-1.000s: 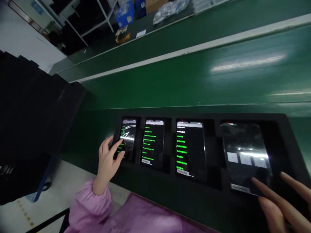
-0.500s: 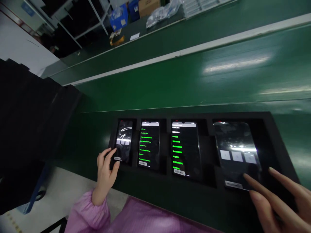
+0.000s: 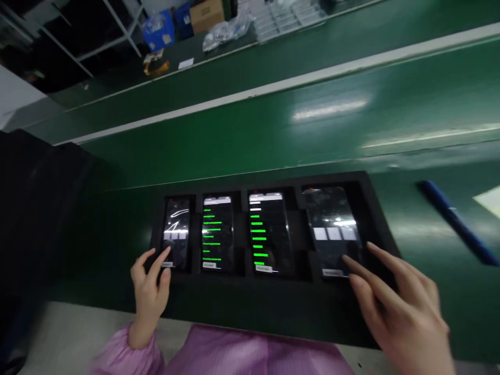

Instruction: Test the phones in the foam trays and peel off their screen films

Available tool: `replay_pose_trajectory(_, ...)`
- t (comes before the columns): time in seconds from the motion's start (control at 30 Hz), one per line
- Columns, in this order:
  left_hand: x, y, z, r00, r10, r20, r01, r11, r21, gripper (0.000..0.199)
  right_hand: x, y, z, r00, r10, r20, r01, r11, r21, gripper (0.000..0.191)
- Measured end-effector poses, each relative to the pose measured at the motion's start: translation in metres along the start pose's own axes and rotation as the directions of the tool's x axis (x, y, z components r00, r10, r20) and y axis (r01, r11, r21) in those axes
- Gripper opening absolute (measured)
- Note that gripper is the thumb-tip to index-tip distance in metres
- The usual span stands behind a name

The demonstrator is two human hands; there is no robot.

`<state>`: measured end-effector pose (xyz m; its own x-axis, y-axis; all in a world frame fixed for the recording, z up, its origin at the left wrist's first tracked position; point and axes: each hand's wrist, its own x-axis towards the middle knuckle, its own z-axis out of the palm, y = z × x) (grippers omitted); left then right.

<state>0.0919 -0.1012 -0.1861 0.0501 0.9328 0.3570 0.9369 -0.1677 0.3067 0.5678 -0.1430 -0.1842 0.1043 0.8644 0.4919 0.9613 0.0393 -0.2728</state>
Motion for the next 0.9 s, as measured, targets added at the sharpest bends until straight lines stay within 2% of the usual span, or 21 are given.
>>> replay_pose_trajectory(0.1,0.001,-0.003,0.000,1.000,0.013,-0.019,-0.014,0.999,-0.033,0.039,0.004,-0.004,-0.006,0.996,-0.085,0.003,0.085,0.996,0.015,0.019)
replay_pose_trajectory(0.37,-0.001,-0.012,0.006,0.996,0.078,-0.043,-0.079,0.997,-0.012,0.040,0.009,-0.015,-0.013,0.993,-0.109,0.033,0.110,0.994,-0.008,0.022)
replay_pose_trajectory(0.57,0.002,-0.011,0.005,0.986,0.151,-0.069,-0.150,0.989,0.014,0.038,0.036,-0.031,-0.009,0.978,-0.160,0.133,0.174,0.979,-0.102,0.030)
replay_pose_trajectory(0.63,0.003,-0.010,0.004,0.985,0.160,-0.062,-0.159,0.987,0.017,0.037,0.045,-0.042,-0.008,0.979,-0.156,0.131,0.171,0.978,-0.119,0.029)
replay_pose_trajectory(0.7,0.004,-0.008,0.003,0.985,0.166,-0.053,-0.166,0.986,0.021,0.036,0.051,-0.054,-0.006,0.975,-0.190,0.111,0.196,0.980,-0.045,0.029)
replay_pose_trajectory(0.8,0.005,-0.006,0.004,0.982,0.177,-0.060,-0.176,0.984,0.019,0.035,0.055,-0.074,-0.001,0.936,-0.322,0.143,0.308,0.945,0.113,0.033)
replay_pose_trajectory(0.9,0.004,-0.006,0.004,0.982,0.179,-0.065,-0.179,0.984,0.017,0.034,0.055,-0.087,0.004,0.919,-0.352,0.180,0.330,0.934,0.141,0.033)
